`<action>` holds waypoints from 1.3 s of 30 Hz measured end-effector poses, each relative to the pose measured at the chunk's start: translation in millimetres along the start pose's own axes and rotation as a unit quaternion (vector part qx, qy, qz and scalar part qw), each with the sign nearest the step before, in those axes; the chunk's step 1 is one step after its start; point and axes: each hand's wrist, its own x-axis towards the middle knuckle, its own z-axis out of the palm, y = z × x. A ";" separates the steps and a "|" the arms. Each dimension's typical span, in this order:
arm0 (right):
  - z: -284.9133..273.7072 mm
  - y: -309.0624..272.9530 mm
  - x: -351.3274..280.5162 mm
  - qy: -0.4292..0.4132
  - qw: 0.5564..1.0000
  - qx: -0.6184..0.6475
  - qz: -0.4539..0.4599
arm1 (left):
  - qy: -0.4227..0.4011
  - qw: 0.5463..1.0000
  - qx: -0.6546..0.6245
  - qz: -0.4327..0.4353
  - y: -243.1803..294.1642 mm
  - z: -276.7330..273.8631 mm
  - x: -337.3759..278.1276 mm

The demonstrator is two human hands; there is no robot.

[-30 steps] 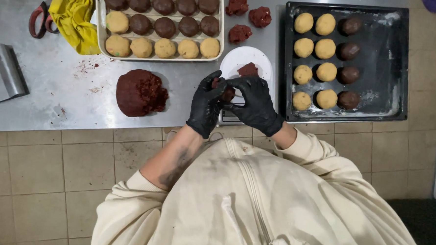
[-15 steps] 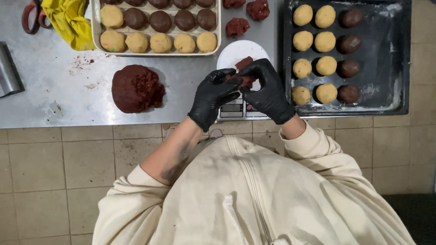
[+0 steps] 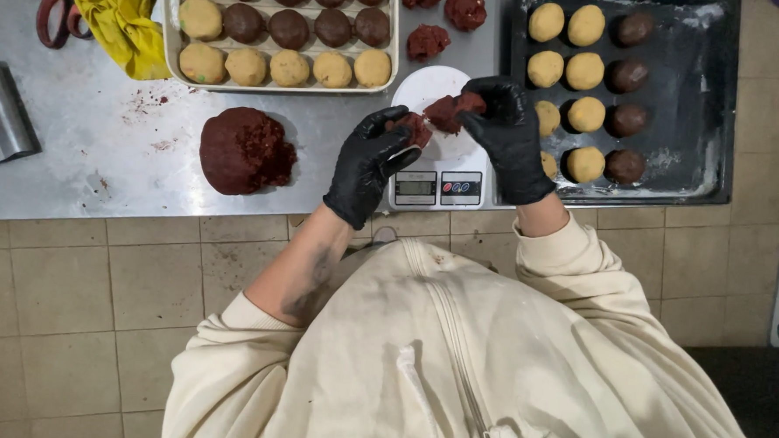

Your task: Portioning and weighing cookie dough into consistent amounts on a digital scale.

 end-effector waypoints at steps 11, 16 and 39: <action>16.2 -6.9 8.9 -0.057 0.860 -0.499 -0.092 | 0.023 0.999 -0.024 0.018 9.5 -32.2 -13.2; 18.0 -22.0 8.5 -0.106 0.836 -0.528 -0.110 | 0.047 0.999 -0.016 0.008 13.1 -33.8 -17.5; -12.6 -51.1 -4.5 0.079 0.979 -0.182 -0.053 | 0.045 0.999 0.007 0.008 9.0 -32.9 -16.8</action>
